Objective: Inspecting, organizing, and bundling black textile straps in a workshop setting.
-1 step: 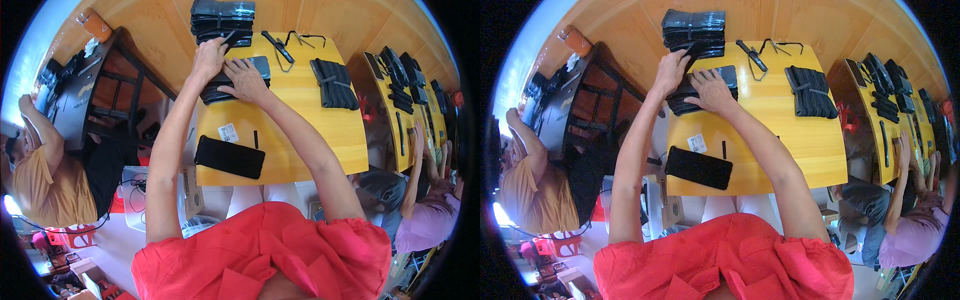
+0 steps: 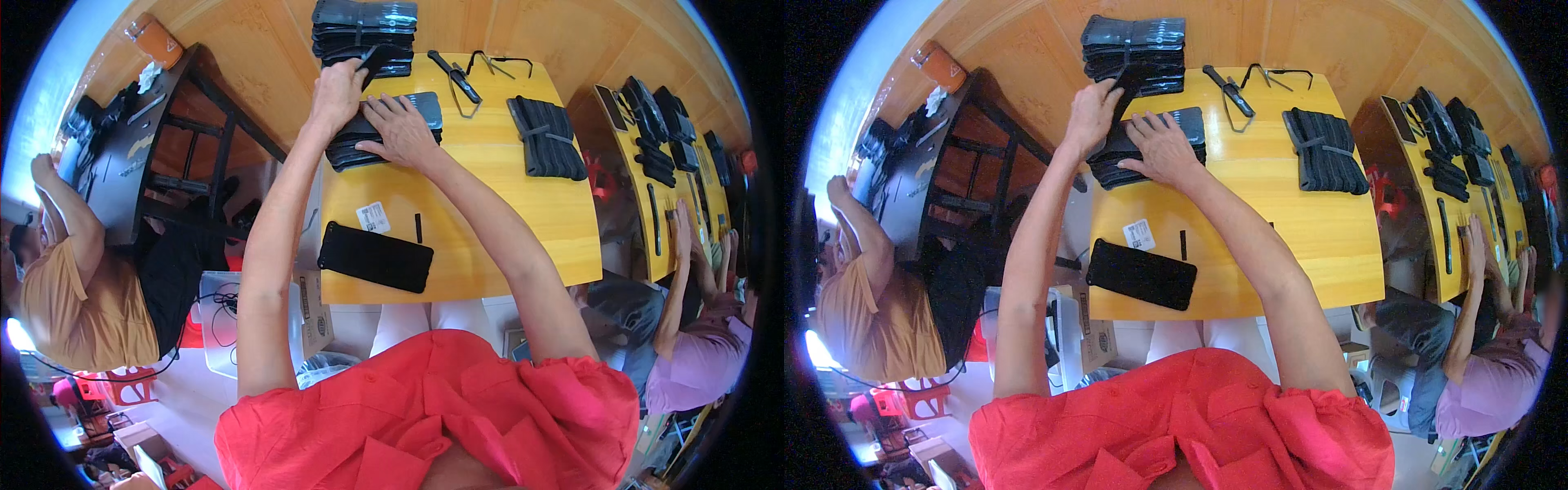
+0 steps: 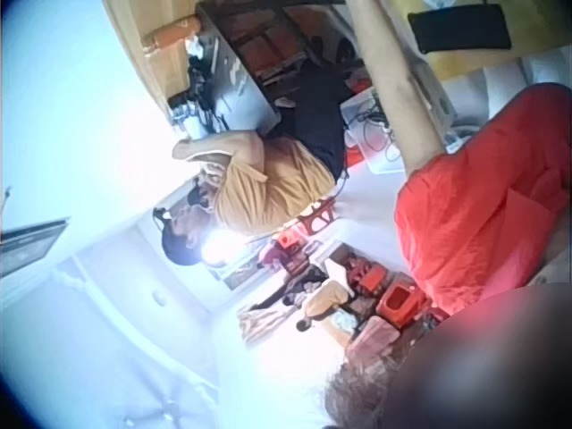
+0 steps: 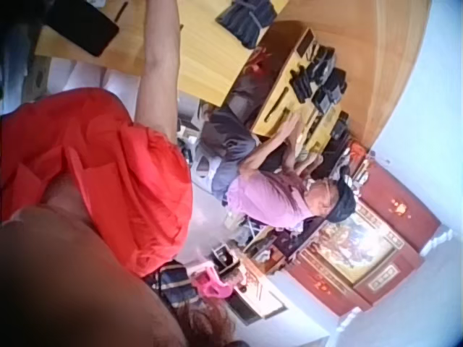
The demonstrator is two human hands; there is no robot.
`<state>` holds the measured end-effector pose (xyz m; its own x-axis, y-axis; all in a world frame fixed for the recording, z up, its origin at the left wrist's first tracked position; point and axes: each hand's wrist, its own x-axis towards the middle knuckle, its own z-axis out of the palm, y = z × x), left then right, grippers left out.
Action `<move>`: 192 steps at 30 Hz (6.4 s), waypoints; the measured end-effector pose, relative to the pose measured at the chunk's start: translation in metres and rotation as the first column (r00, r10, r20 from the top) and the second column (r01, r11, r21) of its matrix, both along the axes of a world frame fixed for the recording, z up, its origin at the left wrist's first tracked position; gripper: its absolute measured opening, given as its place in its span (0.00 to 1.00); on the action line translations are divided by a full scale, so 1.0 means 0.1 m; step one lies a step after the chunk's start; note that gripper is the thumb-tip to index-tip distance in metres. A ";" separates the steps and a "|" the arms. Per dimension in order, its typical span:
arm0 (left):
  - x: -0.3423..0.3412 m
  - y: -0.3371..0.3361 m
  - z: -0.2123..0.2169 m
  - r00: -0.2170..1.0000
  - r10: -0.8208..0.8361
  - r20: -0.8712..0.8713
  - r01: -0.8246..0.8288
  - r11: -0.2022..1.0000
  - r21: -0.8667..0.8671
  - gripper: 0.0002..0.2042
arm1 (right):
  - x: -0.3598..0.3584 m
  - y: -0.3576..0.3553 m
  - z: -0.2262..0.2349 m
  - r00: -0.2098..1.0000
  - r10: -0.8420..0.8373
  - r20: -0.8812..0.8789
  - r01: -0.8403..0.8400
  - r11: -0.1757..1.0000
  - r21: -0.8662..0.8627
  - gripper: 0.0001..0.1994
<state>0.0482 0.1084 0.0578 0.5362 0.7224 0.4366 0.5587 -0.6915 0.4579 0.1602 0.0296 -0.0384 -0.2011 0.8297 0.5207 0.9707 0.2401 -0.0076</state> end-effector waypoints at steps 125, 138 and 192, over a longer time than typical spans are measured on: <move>-0.46 0.24 -0.45 0.855 0.462 0.237 -0.337 0.841 -0.424 0.16 | 0.73 0.01 0.42 0.433 -0.316 -0.845 0.188 0.948 -0.258 0.14; -0.28 -0.02 -0.64 0.850 0.526 0.005 -0.525 0.848 -0.072 0.16 | 0.54 -0.05 0.29 0.722 -0.515 -0.462 0.441 0.857 -0.266 0.09; -1.71 -1.79 -1.41 0.950 0.304 -0.067 -0.308 0.886 -0.346 0.23 | -0.61 -2.21 -0.27 0.892 -0.232 -0.388 0.078 0.925 -0.373 0.26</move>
<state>-0.1225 -0.0708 -0.0834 0.2667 0.9560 0.1226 0.7228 -0.2825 0.6306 0.0988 -0.1912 -0.0649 0.1174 0.9711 0.2079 0.8813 -0.0054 -0.4725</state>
